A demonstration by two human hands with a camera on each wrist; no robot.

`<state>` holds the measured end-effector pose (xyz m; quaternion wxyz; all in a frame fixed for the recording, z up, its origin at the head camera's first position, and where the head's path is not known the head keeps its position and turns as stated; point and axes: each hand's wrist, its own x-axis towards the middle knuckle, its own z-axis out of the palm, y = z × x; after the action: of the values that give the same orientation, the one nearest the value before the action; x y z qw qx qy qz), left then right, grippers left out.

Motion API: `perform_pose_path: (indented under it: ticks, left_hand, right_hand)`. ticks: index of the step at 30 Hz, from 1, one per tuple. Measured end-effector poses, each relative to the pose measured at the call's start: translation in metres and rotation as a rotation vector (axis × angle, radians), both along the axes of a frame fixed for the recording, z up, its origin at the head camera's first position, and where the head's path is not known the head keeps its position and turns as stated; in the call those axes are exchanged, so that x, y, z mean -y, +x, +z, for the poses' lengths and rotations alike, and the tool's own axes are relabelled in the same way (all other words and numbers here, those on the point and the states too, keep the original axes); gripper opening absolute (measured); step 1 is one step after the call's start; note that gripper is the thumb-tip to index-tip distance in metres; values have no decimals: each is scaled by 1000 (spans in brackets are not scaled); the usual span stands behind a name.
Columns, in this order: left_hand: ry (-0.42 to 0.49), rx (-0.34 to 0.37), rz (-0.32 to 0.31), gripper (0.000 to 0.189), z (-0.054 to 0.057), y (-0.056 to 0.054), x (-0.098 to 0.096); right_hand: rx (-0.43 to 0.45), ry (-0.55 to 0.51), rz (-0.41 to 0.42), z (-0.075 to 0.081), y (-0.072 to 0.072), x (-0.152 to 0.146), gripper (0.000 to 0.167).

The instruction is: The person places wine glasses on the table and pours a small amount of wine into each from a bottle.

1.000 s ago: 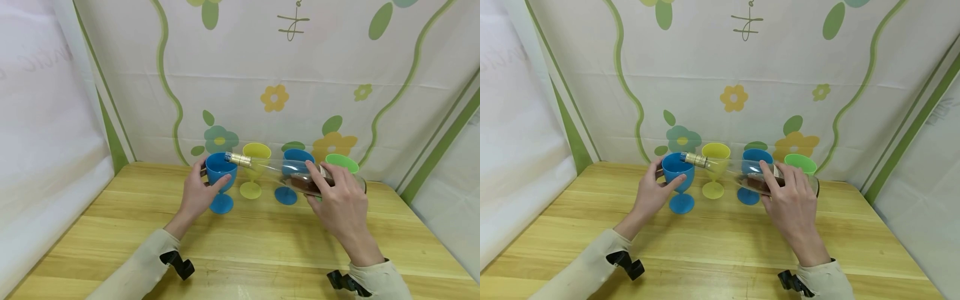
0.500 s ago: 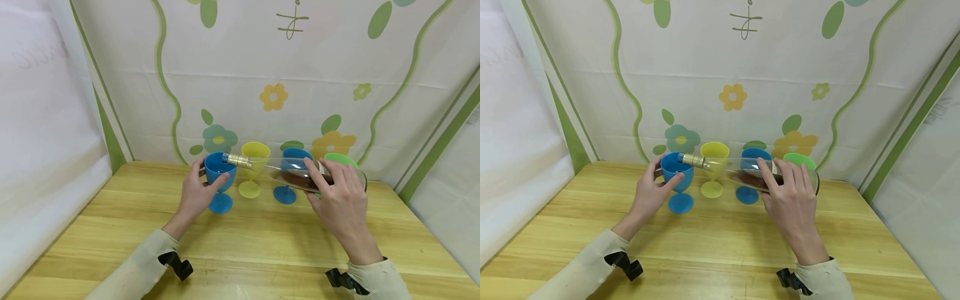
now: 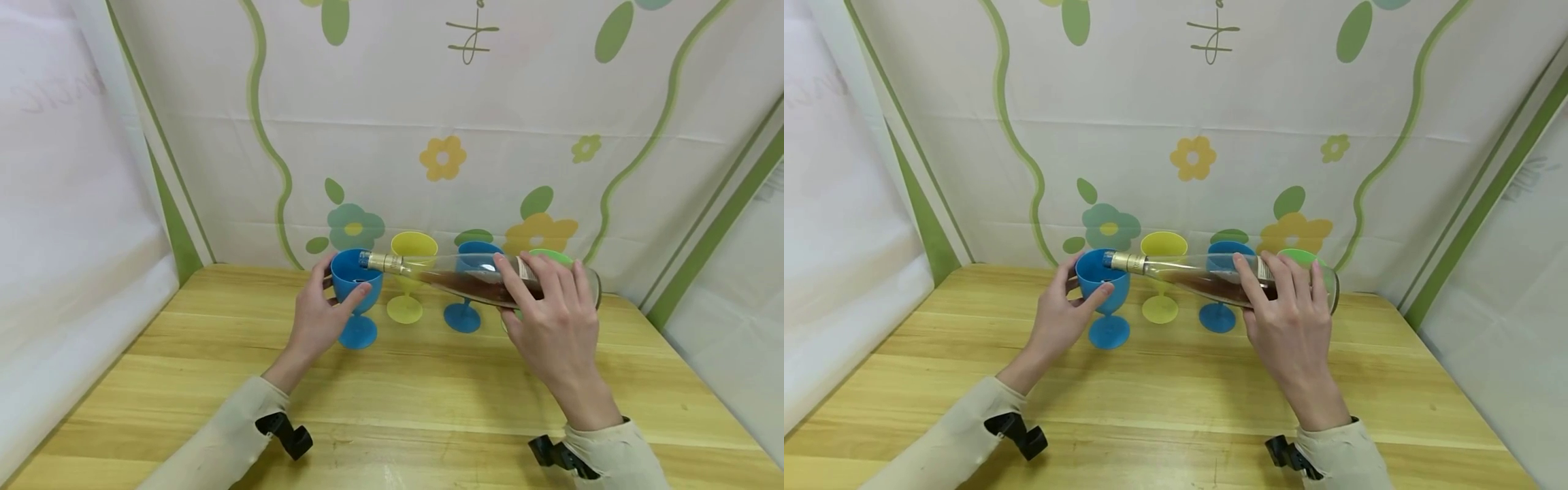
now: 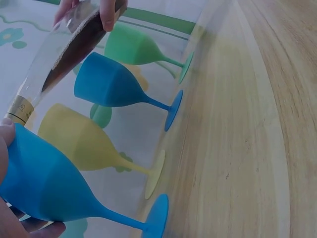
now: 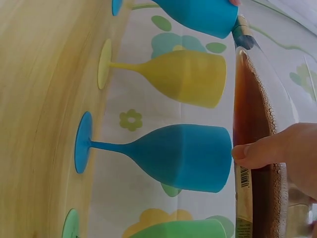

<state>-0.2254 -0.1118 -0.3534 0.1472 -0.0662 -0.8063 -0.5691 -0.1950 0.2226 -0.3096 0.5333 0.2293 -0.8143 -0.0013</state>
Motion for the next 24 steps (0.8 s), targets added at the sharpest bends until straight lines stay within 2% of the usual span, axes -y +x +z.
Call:
perform_pose_path:
  ticks: [7,24]
  left_hand:
    - [-2,5,-6,84,0,-1,2]
    - [-14,-18,-21,83,-1,-2,4]
  right_hand:
    - [-8,-4,-4,0,1,1,99]
    - [-95,-61,17,4,1,6,83]
